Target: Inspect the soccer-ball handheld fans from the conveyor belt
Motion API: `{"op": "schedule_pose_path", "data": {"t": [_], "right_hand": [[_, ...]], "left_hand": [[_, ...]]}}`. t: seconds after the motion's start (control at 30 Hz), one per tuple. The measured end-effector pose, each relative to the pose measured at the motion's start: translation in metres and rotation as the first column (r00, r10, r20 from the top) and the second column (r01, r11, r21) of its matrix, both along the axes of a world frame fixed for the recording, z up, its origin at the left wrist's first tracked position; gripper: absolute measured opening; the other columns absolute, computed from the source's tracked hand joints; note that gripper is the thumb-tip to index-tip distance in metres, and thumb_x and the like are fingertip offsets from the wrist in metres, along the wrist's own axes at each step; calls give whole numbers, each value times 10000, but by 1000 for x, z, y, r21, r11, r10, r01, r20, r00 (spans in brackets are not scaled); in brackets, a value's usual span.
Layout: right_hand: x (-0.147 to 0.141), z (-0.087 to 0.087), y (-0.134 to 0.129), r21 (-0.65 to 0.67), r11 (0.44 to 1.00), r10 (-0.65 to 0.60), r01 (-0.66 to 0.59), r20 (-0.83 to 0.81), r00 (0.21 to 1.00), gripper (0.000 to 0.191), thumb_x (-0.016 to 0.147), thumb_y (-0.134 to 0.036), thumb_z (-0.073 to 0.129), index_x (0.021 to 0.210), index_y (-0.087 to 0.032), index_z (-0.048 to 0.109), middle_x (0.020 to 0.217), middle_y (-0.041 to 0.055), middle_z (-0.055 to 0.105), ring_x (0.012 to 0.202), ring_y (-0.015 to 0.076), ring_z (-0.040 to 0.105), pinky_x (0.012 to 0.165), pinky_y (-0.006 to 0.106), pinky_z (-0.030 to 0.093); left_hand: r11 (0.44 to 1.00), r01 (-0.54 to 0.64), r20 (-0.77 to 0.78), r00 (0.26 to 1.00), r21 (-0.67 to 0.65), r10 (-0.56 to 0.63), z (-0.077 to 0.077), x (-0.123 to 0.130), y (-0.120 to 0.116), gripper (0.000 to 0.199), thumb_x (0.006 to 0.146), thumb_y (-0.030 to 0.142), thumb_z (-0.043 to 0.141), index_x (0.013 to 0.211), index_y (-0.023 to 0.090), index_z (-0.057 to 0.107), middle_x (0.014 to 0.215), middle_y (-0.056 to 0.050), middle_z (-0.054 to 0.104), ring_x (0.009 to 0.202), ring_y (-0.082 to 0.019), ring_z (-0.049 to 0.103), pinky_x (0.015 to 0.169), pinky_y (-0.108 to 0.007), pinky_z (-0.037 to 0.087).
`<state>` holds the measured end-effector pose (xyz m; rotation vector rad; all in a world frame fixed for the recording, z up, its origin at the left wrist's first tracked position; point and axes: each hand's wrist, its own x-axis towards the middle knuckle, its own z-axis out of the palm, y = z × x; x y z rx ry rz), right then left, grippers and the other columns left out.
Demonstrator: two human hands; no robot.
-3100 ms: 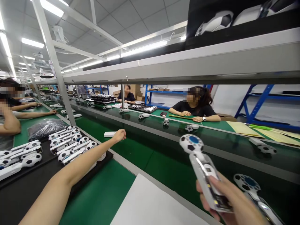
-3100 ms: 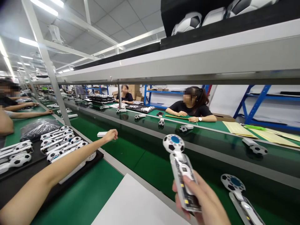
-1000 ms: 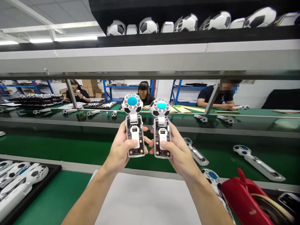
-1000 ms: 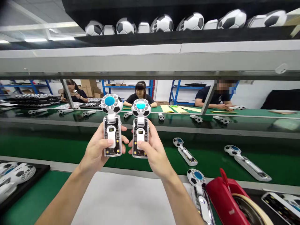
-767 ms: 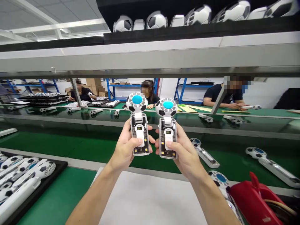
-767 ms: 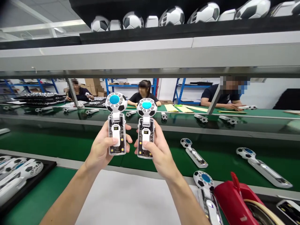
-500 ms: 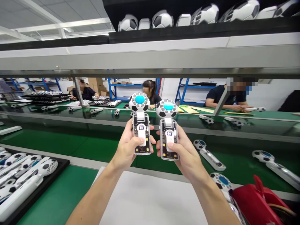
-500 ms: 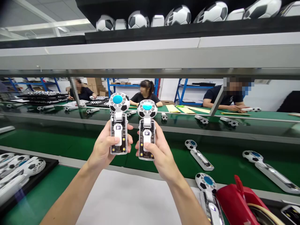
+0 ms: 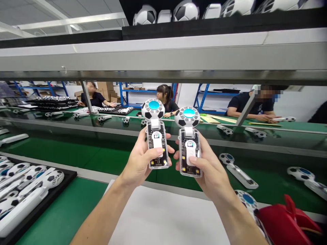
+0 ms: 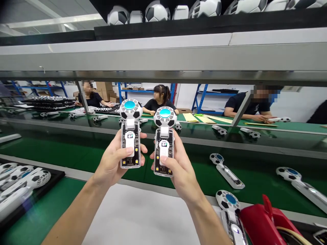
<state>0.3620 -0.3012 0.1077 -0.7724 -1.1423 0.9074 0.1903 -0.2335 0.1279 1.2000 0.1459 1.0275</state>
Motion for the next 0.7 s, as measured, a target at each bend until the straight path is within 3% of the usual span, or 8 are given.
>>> {"op": "schedule_pose_path", "data": {"t": [0.47,0.7], "right_hand": [[1,0,4,0,1000,-2,2,-30,1000,662,858,-247,647,1470,-311,401,1194,79,627,818,196,651,596,311,603],[-2,1,2,-41,999,16,-18,-40,999,692,850,-264,661,1480,-332,383,1212,66,637,848,204,651,622,313,599]], "left_hand": [[1000,-8,24,1000,-30,8,-5,8,0,528,824,177,683,1276,214,414,1130,-89,658,669,-148,675,567,-271,558],[999,14,24,1000,-29,-14,-6,10,-4,531,816,202,695,1264,210,411,949,-52,689,641,-158,668,565,-274,554]]}}
